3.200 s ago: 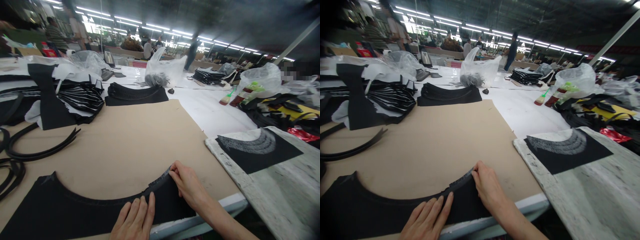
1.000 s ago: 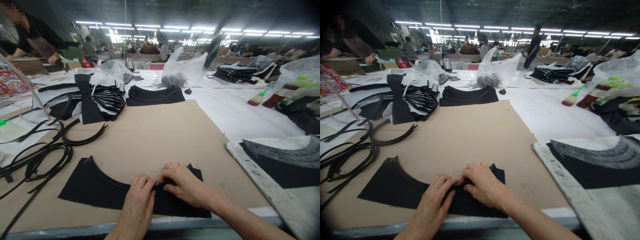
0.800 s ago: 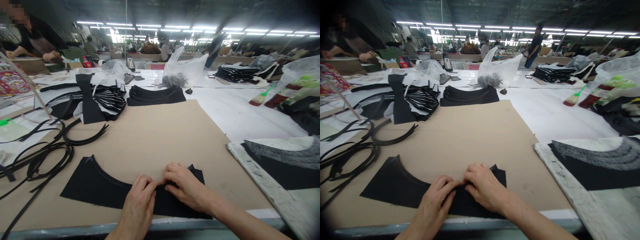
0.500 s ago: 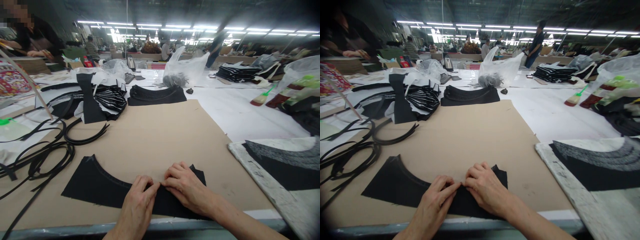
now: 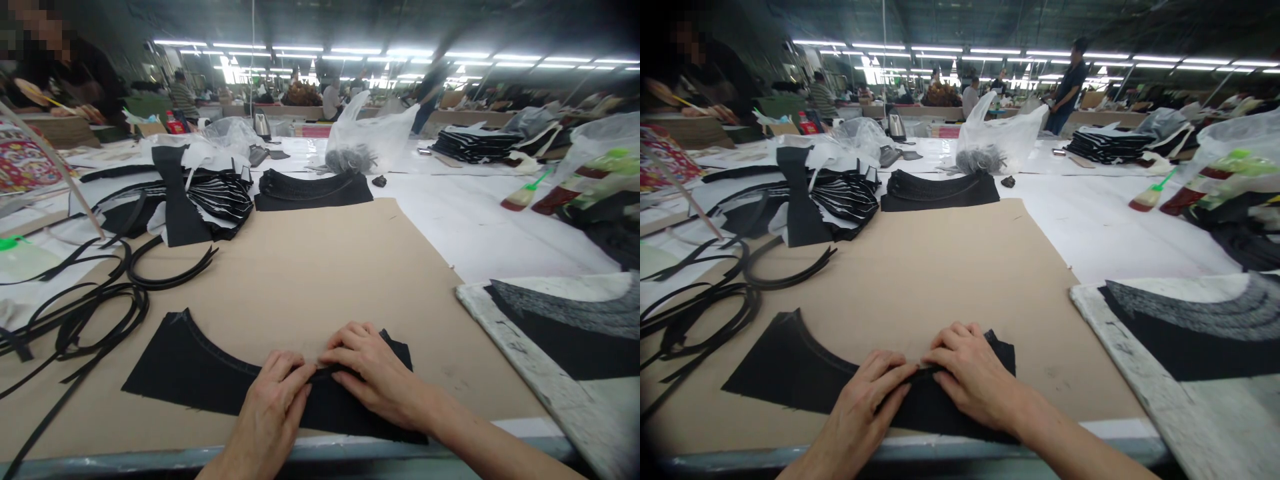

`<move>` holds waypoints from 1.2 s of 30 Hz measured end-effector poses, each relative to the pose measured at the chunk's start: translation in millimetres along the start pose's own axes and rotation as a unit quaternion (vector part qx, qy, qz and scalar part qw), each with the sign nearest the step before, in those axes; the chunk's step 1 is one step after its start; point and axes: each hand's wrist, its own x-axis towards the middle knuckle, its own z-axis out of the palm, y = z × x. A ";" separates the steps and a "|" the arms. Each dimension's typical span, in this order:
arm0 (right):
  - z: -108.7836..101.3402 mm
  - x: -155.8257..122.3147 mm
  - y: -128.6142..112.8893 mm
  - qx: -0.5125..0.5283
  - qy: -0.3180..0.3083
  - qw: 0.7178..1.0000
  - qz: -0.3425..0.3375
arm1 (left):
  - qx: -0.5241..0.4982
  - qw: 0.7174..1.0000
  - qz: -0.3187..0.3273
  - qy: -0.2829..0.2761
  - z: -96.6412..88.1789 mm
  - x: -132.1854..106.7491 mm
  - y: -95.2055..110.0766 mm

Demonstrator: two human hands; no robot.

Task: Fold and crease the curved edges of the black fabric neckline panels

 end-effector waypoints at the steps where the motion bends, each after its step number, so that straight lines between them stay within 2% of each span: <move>1: -1.2 1.6 -0.6 0.007 -0.006 1.000 0.003 | -0.001 1.000 0.000 0.005 0.6 -0.9 -0.4; 10: -3.2 2.2 -5.2 0.020 -0.025 0.999 -0.007 | 0.007 1.000 0.005 0.003 1.3 -4.7 0.7; 19: -4.4 -0.7 -11.9 -0.079 -0.041 0.995 -0.053 | 0.019 1.000 0.010 -0.008 0.8 -4.9 3.1; 26: -0.5 -6.4 -7.6 -0.116 -0.034 0.988 -0.096 | 0.028 1.000 0.007 -0.002 0.3 -4.6 5.3; 32: -6.1 -8.6 -9.4 -0.079 0.003 0.997 -0.014 | 0.032 0.999 0.010 0.021 2.1 -6.1 5.5; 36: -4.3 -7.1 -12.6 -0.066 -0.017 0.998 -0.011 | 0.035 0.999 0.012 0.029 3.7 -6.4 4.7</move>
